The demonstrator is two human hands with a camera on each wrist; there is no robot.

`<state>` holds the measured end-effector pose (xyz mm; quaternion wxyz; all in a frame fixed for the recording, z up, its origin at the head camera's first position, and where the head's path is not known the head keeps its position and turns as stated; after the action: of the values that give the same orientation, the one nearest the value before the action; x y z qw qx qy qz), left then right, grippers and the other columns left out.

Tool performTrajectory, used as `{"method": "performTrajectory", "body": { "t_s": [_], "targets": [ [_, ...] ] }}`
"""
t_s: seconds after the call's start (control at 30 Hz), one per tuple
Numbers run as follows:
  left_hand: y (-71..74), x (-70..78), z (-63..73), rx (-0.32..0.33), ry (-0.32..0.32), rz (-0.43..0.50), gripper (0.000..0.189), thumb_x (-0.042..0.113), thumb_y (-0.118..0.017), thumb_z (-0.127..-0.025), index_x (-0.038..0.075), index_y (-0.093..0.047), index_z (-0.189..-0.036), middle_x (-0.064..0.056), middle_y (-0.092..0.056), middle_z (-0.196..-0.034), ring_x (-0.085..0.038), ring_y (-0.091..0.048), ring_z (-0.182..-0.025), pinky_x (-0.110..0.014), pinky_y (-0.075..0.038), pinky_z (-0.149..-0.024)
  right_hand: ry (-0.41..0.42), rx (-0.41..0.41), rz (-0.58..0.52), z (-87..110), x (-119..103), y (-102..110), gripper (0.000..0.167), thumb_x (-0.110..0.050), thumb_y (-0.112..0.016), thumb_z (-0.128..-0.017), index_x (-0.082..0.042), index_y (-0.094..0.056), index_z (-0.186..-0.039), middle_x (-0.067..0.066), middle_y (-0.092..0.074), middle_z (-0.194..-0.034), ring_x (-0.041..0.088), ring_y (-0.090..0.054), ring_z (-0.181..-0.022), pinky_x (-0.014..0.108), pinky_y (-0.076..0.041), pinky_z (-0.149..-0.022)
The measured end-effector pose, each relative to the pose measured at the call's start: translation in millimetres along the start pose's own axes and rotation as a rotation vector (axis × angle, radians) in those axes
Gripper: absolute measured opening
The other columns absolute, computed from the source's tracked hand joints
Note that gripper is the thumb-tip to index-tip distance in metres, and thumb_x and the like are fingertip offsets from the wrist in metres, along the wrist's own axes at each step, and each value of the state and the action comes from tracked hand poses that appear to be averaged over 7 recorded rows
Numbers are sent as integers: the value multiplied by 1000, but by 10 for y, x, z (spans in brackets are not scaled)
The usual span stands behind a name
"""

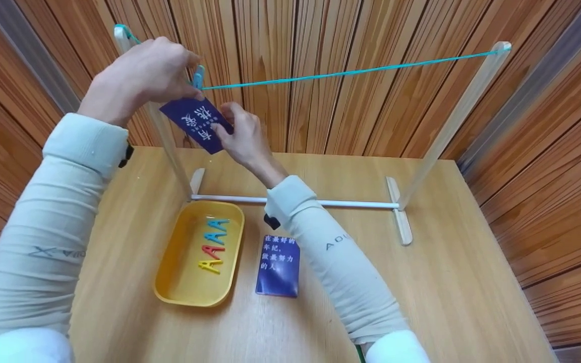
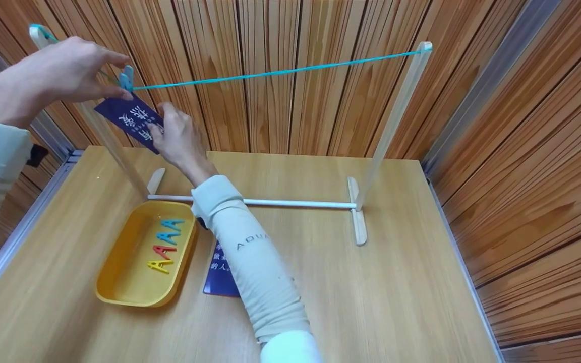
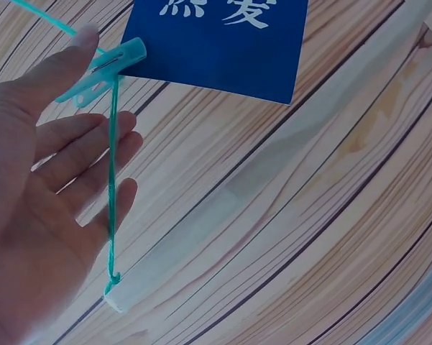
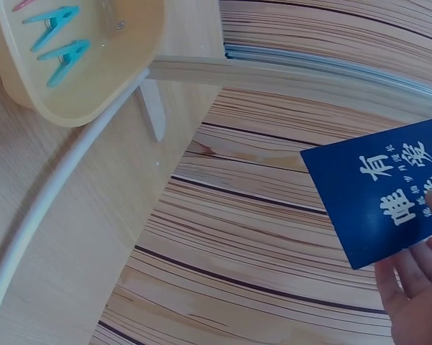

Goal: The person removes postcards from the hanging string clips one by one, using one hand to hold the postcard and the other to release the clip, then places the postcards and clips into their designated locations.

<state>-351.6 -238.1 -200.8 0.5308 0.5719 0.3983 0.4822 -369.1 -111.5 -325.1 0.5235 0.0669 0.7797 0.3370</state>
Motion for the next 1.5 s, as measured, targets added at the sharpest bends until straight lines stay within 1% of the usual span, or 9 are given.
{"method": "performTrajectory", "body": {
  "t_s": [0.13, 0.37, 0.53, 0.7, 0.8, 0.9, 1.0, 1.2, 1.5],
  "targets": [
    [20, -31, 13, 10, 0, 19, 45, 31, -68, -103, -2, -66, -134, -31, -70, -124, -49, -73, -104, -60, -61, -89, 2, -1, 2, -13, -1, -63, 43, -23, -64, -106, -3, -56, -143, 15, -69, -138, 22, -69, -125, 30, -58, -106],
    [14, -9, 37, 28, -13, 30, 43, 25, -60, -108, -4, -62, -140, -33, -66, -133, -54, -69, -114, -64, -59, -95, -41, -10, -63, 7, 0, -156, 42, -24, -61, -107, -6, -55, -145, 14, -68, -142, 22, -69, -127, 32, -57, -108],
    [9, 51, 26, 53, -46, 121, 43, 23, -59, -108, -3, -60, -143, -31, -65, -137, -52, -66, -121, -64, -58, -99, -43, -15, -89, 21, 16, -141, 37, -20, -56, -109, -6, -57, -144, 13, -68, -142, 22, -68, -129, 33, -56, -110],
    [3, 88, -2, 50, -65, 221, 50, 29, -55, -110, 1, -53, -151, -29, -64, -140, -50, -65, -126, -63, -56, -104, -21, -6, -117, 21, 14, -102, 34, -17, -54, -110, -6, -59, -141, 12, -70, -139, 21, -69, -127, 32, -57, -108],
    [8, 95, -9, 47, -69, 222, 53, 33, -53, -110, 4, -52, -153, -28, -64, -143, -50, -64, -127, -63, -55, -104, -10, -11, -133, 13, 0, -89, 34, -17, -54, -110, -6, -59, -142, 12, -69, -140, 22, -68, -129, 32, -56, -109],
    [10, 105, -15, 49, -77, 215, 51, 35, -54, -110, 4, -55, -151, -26, -64, -143, -49, -65, -127, -63, -55, -104, -1, -14, -139, 6, -5, -74, 34, -17, -54, -110, -6, -58, -142, 12, -69, -141, 22, -68, -130, 32, -56, -111],
    [10, 115, -19, 68, -89, 219, 49, 34, -57, -109, 2, -60, -145, -26, -66, -140, -47, -67, -123, -60, -58, -101, 8, -9, -121, 0, 2, -52, 35, -16, -55, -110, -6, -58, -143, 12, -69, -141, 22, -69, -129, 33, -57, -110],
    [5, 116, -20, 117, -71, 279, 47, 32, -60, -108, -1, -64, -140, -26, -70, -134, -46, -71, -118, -57, -60, -99, 34, -2, -108, -10, 16, -8, 38, -15, -55, -110, -8, -56, -147, 13, -68, -142, 23, -69, -129, 34, -57, -109],
    [-1, 109, 6, 273, -68, 350, 33, 22, -62, -107, 1, -72, -130, -21, -76, -126, -41, -74, -115, -54, -62, -97, 32, -16, -212, 11, 24, 36, 33, -14, -54, -110, -9, -60, -142, 12, -70, -139, 21, -70, -126, 33, -58, -107]
  ]
}}
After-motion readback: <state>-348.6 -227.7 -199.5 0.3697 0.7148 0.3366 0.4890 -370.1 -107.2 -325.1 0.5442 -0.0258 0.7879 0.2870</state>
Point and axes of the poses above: each hand's wrist, its own z-axis away from the middle knuckle, its own y-axis out of the back of the hand, x = y × z, the point moved 7 cm from there along -z, towards the middle knuckle
